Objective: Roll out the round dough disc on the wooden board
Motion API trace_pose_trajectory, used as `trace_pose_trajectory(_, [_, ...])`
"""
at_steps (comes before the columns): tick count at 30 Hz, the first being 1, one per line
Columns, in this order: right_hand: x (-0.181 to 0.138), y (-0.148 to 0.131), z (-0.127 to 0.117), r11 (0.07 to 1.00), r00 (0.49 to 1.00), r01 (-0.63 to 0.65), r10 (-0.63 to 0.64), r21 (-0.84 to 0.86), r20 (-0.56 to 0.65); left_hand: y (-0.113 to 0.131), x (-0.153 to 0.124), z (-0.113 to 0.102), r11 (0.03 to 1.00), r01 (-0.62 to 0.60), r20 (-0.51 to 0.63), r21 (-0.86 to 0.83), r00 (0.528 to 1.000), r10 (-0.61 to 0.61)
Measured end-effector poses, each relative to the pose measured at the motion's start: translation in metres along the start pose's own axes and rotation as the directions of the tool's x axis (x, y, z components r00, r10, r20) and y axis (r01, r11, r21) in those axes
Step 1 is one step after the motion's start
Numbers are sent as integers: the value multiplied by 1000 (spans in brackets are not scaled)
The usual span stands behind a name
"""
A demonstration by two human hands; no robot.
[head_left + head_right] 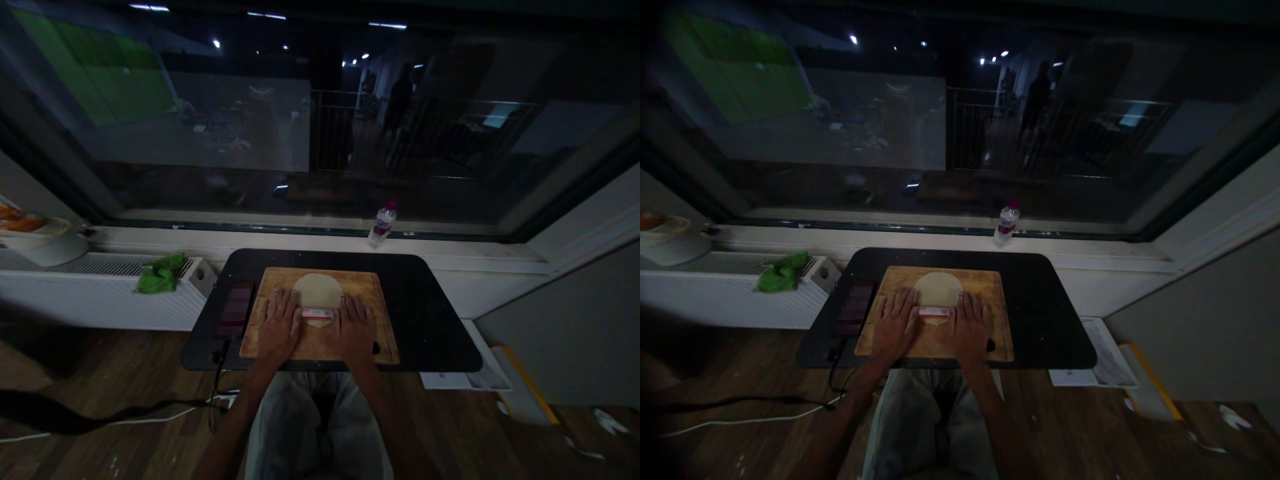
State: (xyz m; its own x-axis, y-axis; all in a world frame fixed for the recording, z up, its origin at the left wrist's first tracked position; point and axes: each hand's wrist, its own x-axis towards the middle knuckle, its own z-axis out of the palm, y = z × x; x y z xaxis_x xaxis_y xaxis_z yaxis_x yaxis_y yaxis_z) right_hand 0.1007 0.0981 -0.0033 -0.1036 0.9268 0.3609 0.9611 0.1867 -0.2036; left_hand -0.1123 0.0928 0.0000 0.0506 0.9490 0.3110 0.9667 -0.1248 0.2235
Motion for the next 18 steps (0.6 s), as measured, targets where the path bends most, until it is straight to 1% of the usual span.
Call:
trace_pose_trajectory(3, [21, 4, 0, 999, 998, 39, -39, -7, 57, 0, 17, -1, 1000, 1, 28, 11, 1000, -2])
trace_pose_trajectory(6, [46, 10, 3, 998, 991, 52, -47, -33, 124, 3, 37, 1, 999, 25, 49, 31, 998, -26])
trace_pose_trajectory(10, [84, 18, 16, 993, 984, 92, -80, -68, 156, 7, 63, 3, 993, 99, 19, 68, 995, -100])
trace_pose_trajectory(13, [114, 22, 27, 992, 978, 84, -64, -95, 200, 8, 80, 4, 988, 129, 0, 81, 992, -129])
trace_pose_trajectory(16, [138, 23, 31, 991, 967, 78, -50, -105, 249, 7, 85, 4, 989, 124, 16, 77, 992, -126])
trace_pose_trajectory(18, [149, 22, 30, 990, 958, 104, -73, -98, 276, 8, 80, 6, 992, 102, 48, 77, 993, -106])
